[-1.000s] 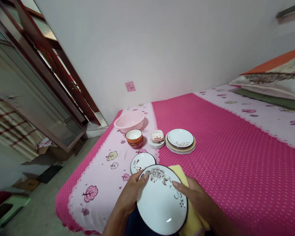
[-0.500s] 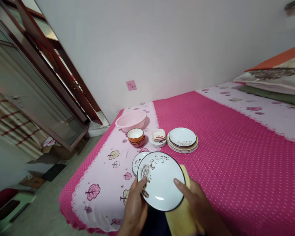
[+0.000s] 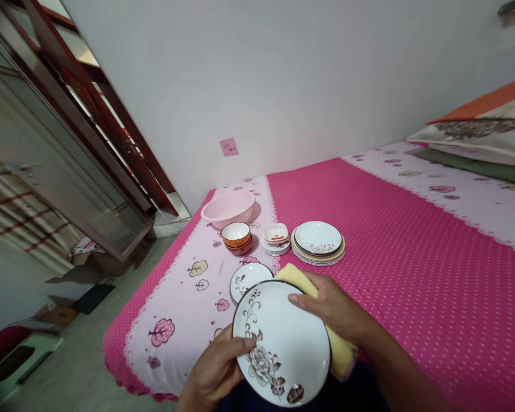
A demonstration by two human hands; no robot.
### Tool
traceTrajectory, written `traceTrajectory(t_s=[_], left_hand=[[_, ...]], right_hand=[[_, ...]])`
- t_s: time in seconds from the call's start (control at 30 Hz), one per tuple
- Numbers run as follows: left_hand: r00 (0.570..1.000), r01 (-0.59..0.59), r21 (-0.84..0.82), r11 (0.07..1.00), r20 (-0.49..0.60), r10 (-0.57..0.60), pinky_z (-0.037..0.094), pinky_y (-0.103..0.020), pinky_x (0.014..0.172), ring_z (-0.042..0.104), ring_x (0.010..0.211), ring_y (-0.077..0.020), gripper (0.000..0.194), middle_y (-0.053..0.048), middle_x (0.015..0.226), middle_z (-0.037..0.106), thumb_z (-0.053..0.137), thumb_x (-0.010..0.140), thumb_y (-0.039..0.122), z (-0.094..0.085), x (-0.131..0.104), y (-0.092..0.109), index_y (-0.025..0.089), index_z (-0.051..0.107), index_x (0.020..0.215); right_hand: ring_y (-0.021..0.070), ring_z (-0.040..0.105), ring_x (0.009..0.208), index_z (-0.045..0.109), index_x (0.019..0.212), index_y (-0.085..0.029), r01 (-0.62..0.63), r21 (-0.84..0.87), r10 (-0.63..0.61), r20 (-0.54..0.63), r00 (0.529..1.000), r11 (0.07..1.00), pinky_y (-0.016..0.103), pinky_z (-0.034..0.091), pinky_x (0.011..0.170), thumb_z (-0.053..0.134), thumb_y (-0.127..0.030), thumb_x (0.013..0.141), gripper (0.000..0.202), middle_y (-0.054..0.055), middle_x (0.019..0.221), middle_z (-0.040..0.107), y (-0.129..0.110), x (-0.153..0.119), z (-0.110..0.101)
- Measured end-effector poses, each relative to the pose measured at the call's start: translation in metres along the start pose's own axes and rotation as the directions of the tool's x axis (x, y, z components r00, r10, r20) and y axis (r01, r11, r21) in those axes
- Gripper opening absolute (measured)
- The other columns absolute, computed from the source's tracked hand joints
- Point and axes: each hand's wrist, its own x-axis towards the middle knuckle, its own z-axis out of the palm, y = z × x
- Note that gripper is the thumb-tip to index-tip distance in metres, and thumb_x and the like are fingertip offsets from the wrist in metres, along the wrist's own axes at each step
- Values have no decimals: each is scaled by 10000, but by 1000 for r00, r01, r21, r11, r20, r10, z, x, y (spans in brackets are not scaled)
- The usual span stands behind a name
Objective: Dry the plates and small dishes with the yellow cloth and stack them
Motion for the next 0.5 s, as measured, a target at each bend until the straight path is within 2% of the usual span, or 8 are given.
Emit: traceTrajectory(t_s=[0.1,0.17,0.23,0.3,0.37,0.4,0.5], left_hand=[[996,-74,-39,996,-47,72,487,-494,1059,681,1142,-364,447,-190,1086,769,750,762,147,4,-2,-1,88,683,1200],[990,-121,-55,991,-74,116,467,-511,1081,667,1166,-371,461,-191,1092,767,748,774,156,4,-2,0,86,671,1224],[979,-170,-73,983,-122,160,451,-517,1098,656,1185,-363,530,-179,1114,764,736,791,154,4,-3,2,105,624,1306],[963,-220,-99,970,-182,200,435,-514,1115,643,1210,-343,630,-156,1157,756,712,798,121,3,-4,4,145,547,1406],[948,-262,-136,956,-222,228,418,-514,1132,621,1244,-329,714,-136,1203,743,674,784,73,4,-4,5,181,488,1465],[943,-280,-156,947,-231,240,410,-516,1140,608,1261,-325,740,-130,1224,735,652,772,54,6,-4,5,191,475,1477],[931,-327,-207,922,-236,277,389,-523,1158,574,1301,-318,767,-116,1272,713,600,749,32,12,-4,6,208,471,1485]], right_hand=[[326,752,941,666,1267,-191,74,-85,-84,-119,989,994,405,612,755,801,-445,760,583,94,1093,790,2,6,-1],[329,750,950,662,1263,-167,97,-138,-127,-229,965,986,381,613,720,785,-515,758,626,114,1086,790,5,7,0],[341,754,936,660,1252,-151,77,-120,-114,-339,934,990,377,612,674,749,-583,763,659,130,1060,794,11,6,2],[360,766,870,653,1255,-152,-19,-19,10,-397,918,1000,396,610,613,709,-624,772,678,134,995,803,22,2,7],[372,771,805,656,1260,-165,-154,96,179,-378,908,983,424,610,596,683,-615,790,652,126,929,809,39,-2,13],[370,773,817,664,1258,-176,-210,126,242,-358,902,969,433,618,639,673,-592,805,616,119,927,810,49,-4,15],[343,757,976,686,1242,-190,-266,135,296,-312,903,954,396,614,811,661,-519,804,548,95,990,811,82,-5,21]])
